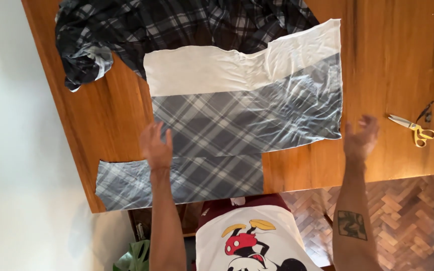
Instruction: Aligning and cutting pieces of plaid fabric on a wooden workshop table.
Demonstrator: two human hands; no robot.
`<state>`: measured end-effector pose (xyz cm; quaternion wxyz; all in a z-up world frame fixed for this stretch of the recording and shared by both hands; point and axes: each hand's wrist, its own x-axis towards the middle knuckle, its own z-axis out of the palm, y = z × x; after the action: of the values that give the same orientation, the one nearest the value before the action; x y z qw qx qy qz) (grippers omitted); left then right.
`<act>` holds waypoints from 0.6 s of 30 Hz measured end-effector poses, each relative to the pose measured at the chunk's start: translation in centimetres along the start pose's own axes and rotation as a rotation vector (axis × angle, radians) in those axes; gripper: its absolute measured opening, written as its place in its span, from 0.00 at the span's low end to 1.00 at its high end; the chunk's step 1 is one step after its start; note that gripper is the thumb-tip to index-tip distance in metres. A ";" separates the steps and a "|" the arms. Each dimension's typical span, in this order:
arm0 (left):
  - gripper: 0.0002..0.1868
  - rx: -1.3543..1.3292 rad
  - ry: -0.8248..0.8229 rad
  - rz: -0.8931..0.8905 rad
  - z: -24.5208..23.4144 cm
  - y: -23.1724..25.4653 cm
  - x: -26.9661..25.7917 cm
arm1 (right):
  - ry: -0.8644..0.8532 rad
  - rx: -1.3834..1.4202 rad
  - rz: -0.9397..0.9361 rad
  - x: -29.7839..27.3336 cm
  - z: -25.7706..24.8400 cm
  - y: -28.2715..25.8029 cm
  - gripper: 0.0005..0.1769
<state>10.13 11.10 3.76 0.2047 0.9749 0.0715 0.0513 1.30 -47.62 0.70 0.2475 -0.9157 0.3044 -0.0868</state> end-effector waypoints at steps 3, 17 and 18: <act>0.19 -0.001 -0.049 0.299 2.0 3.3 3.8 | -0.004 0.115 -0.307 2.5 2.9 -4.8 0.16; 0.42 0.197 -0.266 0.512 5.7 1.0 7.9 | -0.327 -0.268 -0.558 8.0 8.0 -10.2 0.54; 0.43 0.192 -0.274 0.504 5.4 1.3 7.9 | -0.338 -0.274 -0.544 8.0 7.9 -10.4 0.55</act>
<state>18.74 9.13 -0.05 0.1001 0.9746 -0.1967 -0.0384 15.50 -42.04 -0.79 0.1367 -0.9895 0.0126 0.0450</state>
